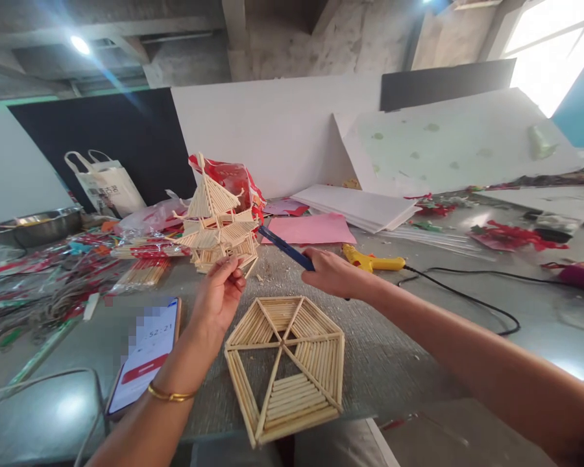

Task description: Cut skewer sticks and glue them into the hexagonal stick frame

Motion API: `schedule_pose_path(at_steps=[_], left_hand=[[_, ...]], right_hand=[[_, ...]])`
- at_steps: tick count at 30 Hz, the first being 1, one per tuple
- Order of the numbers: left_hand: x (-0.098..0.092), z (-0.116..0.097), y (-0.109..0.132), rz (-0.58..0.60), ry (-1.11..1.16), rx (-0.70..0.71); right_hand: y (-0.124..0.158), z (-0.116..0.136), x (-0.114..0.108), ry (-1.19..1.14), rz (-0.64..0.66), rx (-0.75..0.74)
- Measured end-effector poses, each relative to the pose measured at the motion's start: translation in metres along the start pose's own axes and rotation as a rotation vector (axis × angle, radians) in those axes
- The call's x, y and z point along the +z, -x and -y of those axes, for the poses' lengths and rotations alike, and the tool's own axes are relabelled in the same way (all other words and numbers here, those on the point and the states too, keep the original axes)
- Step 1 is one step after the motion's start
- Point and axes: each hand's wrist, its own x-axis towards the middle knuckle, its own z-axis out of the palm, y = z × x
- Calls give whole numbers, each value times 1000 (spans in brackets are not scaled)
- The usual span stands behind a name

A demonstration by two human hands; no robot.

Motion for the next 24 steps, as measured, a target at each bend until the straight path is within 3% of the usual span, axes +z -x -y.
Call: schedule_pose_path(at_steps=[10,19,24], left_hand=[[7,5,4,21,84,-41],[8,10,5,59,75,-41],[9,11,4,7,89,-58]], right_hand=[[17,10,30,42,-190,-91],[20,12,38,75,-249,-122],[21,11,39,109,-245,-144]])
